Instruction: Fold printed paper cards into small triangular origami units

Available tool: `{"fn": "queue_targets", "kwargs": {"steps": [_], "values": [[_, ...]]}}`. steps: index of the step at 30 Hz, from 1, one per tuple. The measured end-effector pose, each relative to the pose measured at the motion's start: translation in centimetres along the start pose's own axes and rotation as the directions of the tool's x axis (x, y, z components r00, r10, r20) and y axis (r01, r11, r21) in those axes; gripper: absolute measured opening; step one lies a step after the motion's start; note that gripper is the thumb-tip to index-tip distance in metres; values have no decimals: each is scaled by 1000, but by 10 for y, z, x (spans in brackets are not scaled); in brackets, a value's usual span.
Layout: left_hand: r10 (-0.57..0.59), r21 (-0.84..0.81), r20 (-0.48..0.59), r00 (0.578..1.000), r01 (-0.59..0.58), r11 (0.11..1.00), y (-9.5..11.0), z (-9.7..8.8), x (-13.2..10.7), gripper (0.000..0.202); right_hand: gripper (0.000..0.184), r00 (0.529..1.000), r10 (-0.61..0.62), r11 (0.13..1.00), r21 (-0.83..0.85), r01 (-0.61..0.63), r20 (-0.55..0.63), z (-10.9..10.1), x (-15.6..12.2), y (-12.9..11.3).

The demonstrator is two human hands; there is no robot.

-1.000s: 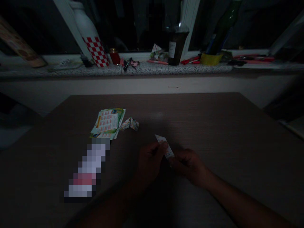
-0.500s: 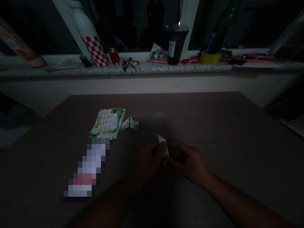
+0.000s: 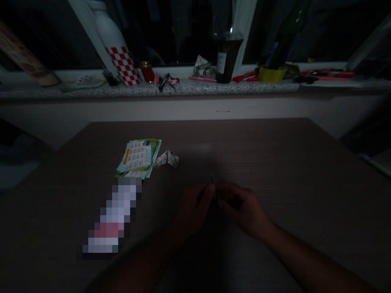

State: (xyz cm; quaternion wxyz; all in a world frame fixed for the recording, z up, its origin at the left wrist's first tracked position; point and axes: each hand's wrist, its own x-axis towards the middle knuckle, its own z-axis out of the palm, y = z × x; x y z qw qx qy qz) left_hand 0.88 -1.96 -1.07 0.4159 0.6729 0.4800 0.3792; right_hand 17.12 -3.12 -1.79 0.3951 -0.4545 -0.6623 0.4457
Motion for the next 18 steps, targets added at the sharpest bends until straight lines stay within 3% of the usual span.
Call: {"fn": "queue_targets", "kwargs": {"steps": [5, 9, 11, 14, 18], "values": [[74, 130, 9, 997, -74, 989, 0, -1, 1, 38, 17, 1000, 1, 1000, 26, 0, -15, -1, 1, 3], [191, 366, 112, 975, -219, 904, 1, -1, 1, 29, 18, 997, 3, 993, -118, -12, -77, 0, 3, 8], [197, 449, 134, 971, -237, 862, 1, -1, 2, 24, 20, 995, -6, 983, -185, -12, -99, 0, 3, 9], [130, 495, 77, 989, -151, 856, 2, -1, 2, 15, 19, 992, -33, 969, -246, 2, -121, 1, 3, 9], [-5, 342, 5, 1000, 3, 940, 3, 2, 4, 11, 16, 986, -69, 948, -319, 18, -151, 1, 5, 4]]}}
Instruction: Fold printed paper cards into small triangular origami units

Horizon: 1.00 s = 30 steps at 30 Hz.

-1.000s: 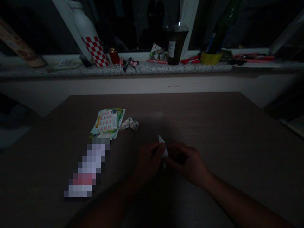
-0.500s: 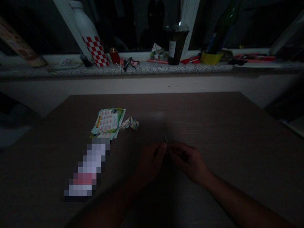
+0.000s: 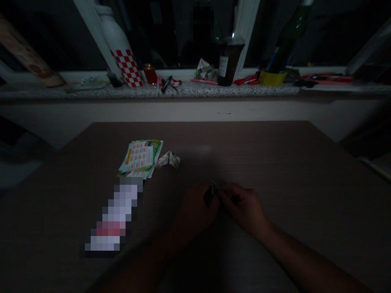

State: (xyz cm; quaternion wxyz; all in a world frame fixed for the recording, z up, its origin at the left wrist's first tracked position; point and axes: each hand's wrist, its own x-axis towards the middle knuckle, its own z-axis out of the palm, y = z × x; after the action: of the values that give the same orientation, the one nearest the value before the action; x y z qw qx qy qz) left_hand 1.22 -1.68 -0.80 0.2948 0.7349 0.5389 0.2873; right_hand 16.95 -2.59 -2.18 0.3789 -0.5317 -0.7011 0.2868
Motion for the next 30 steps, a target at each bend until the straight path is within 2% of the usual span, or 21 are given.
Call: {"fn": "queue_targets", "kwargs": {"steps": [3, 5, 10, 13, 16, 20, 22, 24, 26, 30], "values": [[-124, -174, 27, 992, 126, 977, 3, 0, 2, 14, 14, 1000, -21, 999, -32, 20, -23, 0, 2, -1], [-183, -233, 40, 982, 187, 954, 4, 0, 3, 16, 13, 999, -30, 999, -41, 28, -38, 1, 4, -1], [-236, -224, 17, 972, 234, 946, 4, 0, 4, 18, 12, 997, -48, 996, -73, 43, -66, 1, 3, 0], [-242, -315, 15, 970, 235, 920, 1, 1, 5, 16, 11, 997, -11, 1000, -16, 10, -78, 2, 2, 0], [-253, -515, 77, 964, 256, 818, -2, 3, 6, 13, 12, 996, 58, 993, 103, -52, -65, 3, 1, -1], [-327, -721, 205, 922, 369, 587, -4, 7, 7, 14, 13, 990, 105, 981, 171, -88, -91, 5, 1, -4], [-335, -803, 275, 901, 407, 435, -3, 8, 8, 14, 8, 988, 76, 986, 159, -54, -135, 4, 1, -8], [-324, -856, 308, 894, 409, 315, -2, 7, 8, 13, 10, 989, -20, 994, 99, 34, -146, 1, 1, -13], [-325, -882, 304, 896, 394, 260, -1, 5, 9, 13, 17, 985, -149, 988, 21, 151, -82, -3, 1, -18], [-342, -892, 254, 904, 356, 279, -4, -1, 12, 14, 27, 952, -304, 949, -72, 305, 31, -10, 7, -25]]}}
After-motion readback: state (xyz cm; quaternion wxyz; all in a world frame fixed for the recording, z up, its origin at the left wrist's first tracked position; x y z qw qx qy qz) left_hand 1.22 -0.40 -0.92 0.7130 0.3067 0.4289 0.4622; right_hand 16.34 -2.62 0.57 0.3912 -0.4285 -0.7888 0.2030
